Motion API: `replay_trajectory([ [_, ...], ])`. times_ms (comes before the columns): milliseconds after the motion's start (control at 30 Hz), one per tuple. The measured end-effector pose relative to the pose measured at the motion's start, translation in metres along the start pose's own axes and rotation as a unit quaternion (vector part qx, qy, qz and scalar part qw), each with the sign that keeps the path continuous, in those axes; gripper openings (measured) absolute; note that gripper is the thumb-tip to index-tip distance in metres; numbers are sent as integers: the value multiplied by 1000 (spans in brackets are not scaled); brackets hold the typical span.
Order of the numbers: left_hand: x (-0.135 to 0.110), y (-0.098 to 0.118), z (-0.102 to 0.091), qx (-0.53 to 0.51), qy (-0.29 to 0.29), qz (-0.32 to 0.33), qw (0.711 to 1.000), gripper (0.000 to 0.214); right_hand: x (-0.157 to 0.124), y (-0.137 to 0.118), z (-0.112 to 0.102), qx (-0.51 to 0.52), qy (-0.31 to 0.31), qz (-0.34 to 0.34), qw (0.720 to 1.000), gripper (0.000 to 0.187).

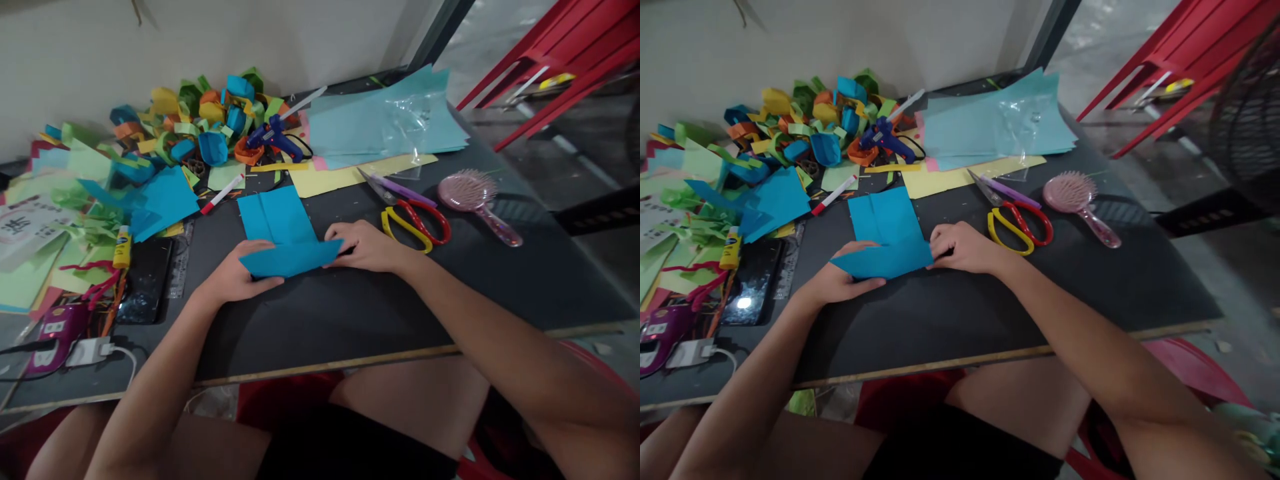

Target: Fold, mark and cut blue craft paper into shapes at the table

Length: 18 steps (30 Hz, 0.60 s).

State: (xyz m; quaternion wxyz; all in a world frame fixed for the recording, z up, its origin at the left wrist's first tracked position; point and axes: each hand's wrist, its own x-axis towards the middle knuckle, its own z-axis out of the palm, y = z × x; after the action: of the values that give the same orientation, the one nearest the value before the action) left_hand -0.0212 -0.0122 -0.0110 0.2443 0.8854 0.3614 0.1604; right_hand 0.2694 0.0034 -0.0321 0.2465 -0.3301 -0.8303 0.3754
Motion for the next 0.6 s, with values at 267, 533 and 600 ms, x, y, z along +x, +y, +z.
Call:
replay_trajectory([
  [267, 3, -8, -11, 97, -77, 144, 982, 47, -5, 0, -5, -28, -49, -50, 997, 27],
  [533, 4, -19, -8, 72, -68, 150, 984, 37, -4, -5, -5, -12, -36, -71, 997, 19],
  [600, 4, -21, -7, 71, -53, 152, 984, 35, -3, -5, -6, -7, -10, -52, 999, 18],
])
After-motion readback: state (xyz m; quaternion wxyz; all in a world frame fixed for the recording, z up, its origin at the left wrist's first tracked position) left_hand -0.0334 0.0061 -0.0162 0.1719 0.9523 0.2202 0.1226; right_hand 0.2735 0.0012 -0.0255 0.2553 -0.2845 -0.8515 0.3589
